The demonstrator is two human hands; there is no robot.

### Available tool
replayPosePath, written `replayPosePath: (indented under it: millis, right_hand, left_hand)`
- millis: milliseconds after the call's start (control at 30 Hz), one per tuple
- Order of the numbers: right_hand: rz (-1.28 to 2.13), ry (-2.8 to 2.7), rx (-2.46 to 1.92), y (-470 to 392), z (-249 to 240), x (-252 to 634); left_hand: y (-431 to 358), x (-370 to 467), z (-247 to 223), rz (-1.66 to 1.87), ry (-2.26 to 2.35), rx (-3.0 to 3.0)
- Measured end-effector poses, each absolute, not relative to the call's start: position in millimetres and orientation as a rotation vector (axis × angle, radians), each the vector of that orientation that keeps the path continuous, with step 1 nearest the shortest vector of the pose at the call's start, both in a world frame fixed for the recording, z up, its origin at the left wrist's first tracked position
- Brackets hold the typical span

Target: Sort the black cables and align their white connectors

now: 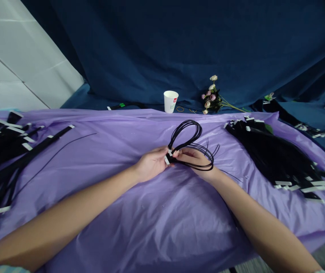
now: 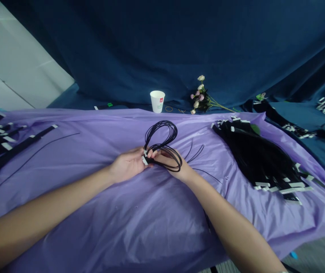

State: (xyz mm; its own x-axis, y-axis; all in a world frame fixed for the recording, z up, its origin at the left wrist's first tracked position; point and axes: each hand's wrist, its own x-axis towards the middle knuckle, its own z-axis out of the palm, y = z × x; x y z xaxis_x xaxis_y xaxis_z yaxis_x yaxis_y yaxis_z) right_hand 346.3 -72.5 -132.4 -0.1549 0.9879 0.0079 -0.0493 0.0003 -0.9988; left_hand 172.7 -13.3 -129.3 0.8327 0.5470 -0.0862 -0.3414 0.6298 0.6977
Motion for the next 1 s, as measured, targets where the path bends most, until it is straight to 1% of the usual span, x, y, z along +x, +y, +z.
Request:
replayPosePath:
  millis: [300, 533, 733, 1000]
  right_hand:
    - [1.261, -1.500, -1.148, -79, -124, 348]
    - [1.020, -1.665, -1.279, -80, -125, 352]
    - [0.912, -1.798, -1.384, -81, -124, 355]
    - [0.930, -1.785, -1.460, -84, -127, 356]
  left_hand:
    - [-15, 172, -130, 0.478, 0.276, 0.691]
    - [-17, 171, -130, 0.508, 0.252, 0.641]
    - [-20, 170, -129, 0.515, 0.237, 0.555]
    - [-18, 168, -128, 0.447, 0.317, 0.515]
